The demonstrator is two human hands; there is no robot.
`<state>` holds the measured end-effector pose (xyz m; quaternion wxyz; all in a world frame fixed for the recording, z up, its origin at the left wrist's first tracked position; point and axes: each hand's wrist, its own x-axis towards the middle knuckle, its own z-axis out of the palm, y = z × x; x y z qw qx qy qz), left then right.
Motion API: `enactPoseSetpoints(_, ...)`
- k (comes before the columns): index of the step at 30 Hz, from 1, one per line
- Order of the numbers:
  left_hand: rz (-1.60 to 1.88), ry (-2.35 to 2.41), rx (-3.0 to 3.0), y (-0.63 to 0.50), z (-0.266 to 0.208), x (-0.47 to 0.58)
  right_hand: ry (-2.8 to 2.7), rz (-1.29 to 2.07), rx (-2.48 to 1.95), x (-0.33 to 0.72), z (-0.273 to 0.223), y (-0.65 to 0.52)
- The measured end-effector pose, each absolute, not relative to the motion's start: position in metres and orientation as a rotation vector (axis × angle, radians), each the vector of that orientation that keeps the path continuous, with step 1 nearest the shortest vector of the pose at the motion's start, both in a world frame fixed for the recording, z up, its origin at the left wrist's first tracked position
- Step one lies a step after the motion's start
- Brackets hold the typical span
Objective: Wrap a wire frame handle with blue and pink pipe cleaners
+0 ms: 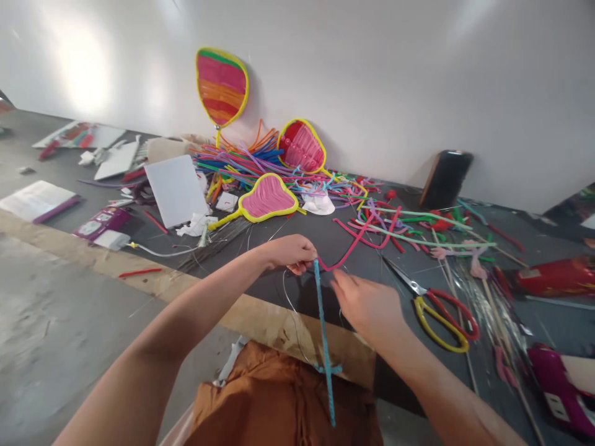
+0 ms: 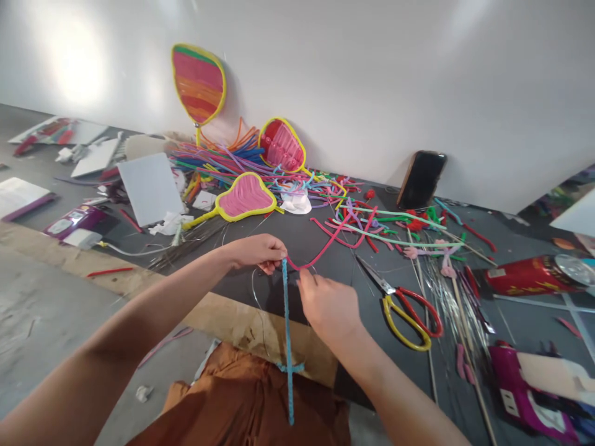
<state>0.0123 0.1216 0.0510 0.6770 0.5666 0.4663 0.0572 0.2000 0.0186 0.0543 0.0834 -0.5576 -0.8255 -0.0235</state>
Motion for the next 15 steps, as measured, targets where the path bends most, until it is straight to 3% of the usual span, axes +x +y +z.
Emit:
enactPoseSetpoints(7, 0.176, 1.066, 1.415, 0.113, 0.06, 0.015, -2.539, -0.086, -1.871, 0.17, 0.057, 0.03)
enactPoseSetpoints(15, 0.125, 1.084, 1.62, 0.111, 0.052, 0.019, -2.373, 0.331, -1.773, 0.173, 0.072, 0.03)
